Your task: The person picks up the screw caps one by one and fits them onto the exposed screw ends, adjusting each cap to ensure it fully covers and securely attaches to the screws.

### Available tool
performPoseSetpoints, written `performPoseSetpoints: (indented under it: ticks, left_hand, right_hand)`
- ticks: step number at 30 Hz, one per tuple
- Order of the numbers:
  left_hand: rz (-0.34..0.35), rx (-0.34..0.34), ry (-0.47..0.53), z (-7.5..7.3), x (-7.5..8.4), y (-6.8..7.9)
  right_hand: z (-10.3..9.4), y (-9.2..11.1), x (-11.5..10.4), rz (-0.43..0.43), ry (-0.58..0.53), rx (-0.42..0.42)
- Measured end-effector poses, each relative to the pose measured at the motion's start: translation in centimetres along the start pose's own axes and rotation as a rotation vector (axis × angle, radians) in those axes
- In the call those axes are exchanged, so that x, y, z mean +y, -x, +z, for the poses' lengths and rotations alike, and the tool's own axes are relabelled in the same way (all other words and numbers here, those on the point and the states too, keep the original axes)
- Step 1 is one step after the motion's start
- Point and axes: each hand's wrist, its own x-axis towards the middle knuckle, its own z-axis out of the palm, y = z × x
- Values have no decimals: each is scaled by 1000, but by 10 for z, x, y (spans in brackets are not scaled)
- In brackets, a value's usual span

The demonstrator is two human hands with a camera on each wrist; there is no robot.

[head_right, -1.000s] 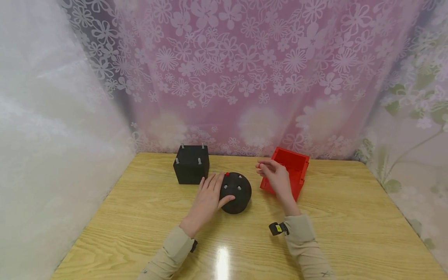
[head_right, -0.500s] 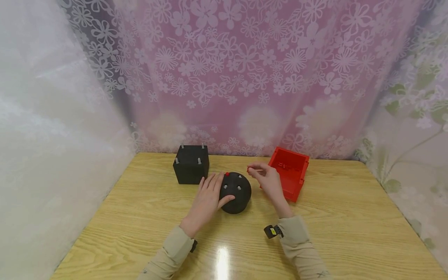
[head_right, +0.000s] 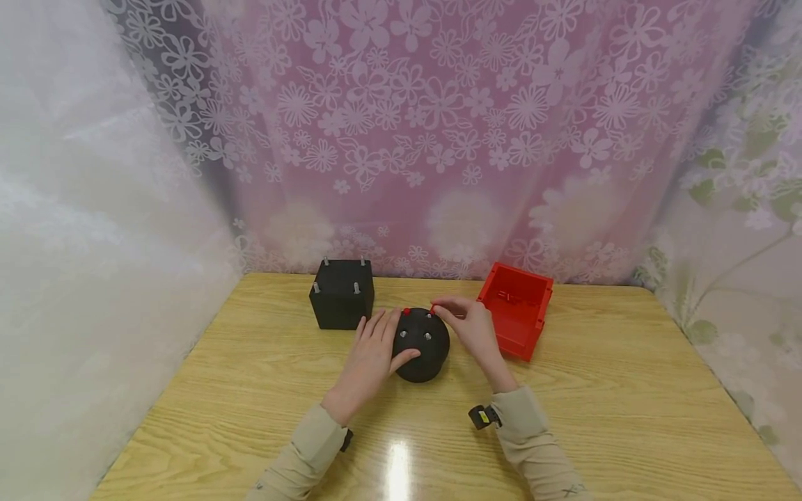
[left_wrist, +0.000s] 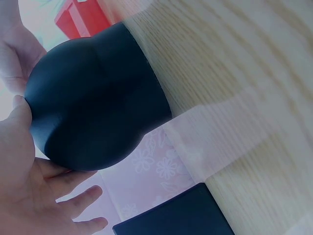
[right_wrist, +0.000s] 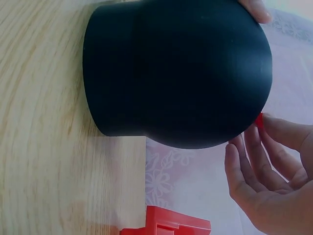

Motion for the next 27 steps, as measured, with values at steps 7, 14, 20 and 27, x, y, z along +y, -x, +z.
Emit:
performPoseSetpoints:
  ticks: [7, 14, 20, 27]
  left_hand:
    - [-10, -10, 5, 1, 0, 0]
    - [-28, -24, 10, -1, 1, -1]
    - [-26, -27, 5, -1, 1, -1]
    - [-26, -27, 22, -1, 1, -1]
  right_hand:
    - [0, 1, 0, -14, 16, -2]
    - [-1, 2, 0, -28, 22, 2]
    - [0, 2, -2, -31, 15, -12]
    - [0, 3, -5, -40, 22, -43]
